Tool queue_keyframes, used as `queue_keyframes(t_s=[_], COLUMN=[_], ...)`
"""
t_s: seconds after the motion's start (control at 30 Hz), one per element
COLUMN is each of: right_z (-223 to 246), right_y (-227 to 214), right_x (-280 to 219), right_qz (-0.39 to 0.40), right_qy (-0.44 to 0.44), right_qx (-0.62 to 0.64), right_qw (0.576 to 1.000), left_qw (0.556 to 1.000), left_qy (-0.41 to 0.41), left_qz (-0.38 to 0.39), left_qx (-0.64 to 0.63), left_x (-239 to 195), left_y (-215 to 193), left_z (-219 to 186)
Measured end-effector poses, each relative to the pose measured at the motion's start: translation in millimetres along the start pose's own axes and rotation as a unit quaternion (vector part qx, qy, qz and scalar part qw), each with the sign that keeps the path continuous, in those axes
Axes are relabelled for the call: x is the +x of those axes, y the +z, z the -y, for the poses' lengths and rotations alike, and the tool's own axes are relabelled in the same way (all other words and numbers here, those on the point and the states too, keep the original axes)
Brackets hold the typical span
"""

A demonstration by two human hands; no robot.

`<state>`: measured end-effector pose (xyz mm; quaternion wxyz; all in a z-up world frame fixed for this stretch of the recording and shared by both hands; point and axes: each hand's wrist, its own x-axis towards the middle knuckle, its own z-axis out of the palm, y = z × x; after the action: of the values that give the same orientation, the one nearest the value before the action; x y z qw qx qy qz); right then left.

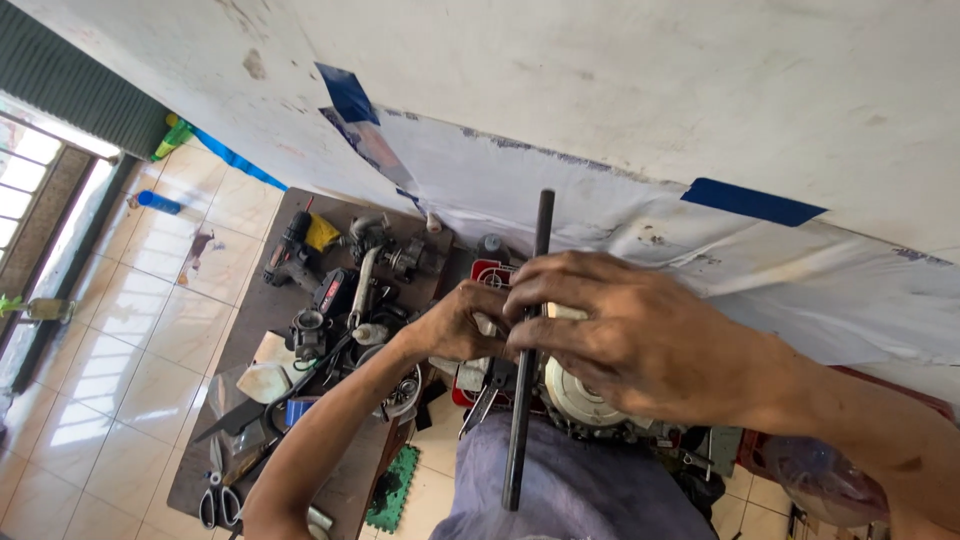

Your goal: The person works on a motorcycle engine placed on a workbench. They use a long metal rod to drive or press a component into the engine case, reposition the engine, pick a small part from a parts container, and use a screwdriver-like tool to work around the bearing and seal area of the engine housing.

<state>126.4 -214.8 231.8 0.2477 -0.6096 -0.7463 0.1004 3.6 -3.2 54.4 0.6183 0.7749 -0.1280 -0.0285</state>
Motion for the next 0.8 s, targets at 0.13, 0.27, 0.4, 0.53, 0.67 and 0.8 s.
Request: queue_keyframes(t_s=[0.13, 0.27, 0.4, 0.53, 0.67, 0.8], right_z=[2.1, -4.0, -7.0, -21.4, -30.9, -31.7], right_y=[0.0, 4.2, 4.4, 18.3, 28.1, 34.1], right_x=[0.9, -0.5, -2.2, -24.1, -44.9, -54.3], right_qz=[-0.051, -0.143, -0.223, -0.279, -0.262, -0.236], right_qy=[0.034, 0.033, 0.063, 0.128, 0.139, 0.17], right_qx=[0.023, -0.022, -0.008, 0.073, 0.0, -0.012], right_qw=[0.998, 0.989, 0.973, 0.949, 0.955, 0.957], left_qw=[0.998, 0.995, 0.991, 0.986, 0.983, 0.982], left_qy=[0.059, 0.085, 0.088, 0.131, 0.117, 0.09], left_qz=[-0.02, -0.06, -0.093, -0.103, -0.138, -0.161], left_qx=[0.027, -0.008, 0.045, 0.009, -0.006, -0.029], left_x=[5.1, 14.4, 21.7, 33.0, 41.6, 59.1], left_y=[-3.2, -1.8, -1.8, -3.4, 2.4, 20.6], left_z=[10.6, -6.4, 10.3, -17.6, -24.3, -29.0])
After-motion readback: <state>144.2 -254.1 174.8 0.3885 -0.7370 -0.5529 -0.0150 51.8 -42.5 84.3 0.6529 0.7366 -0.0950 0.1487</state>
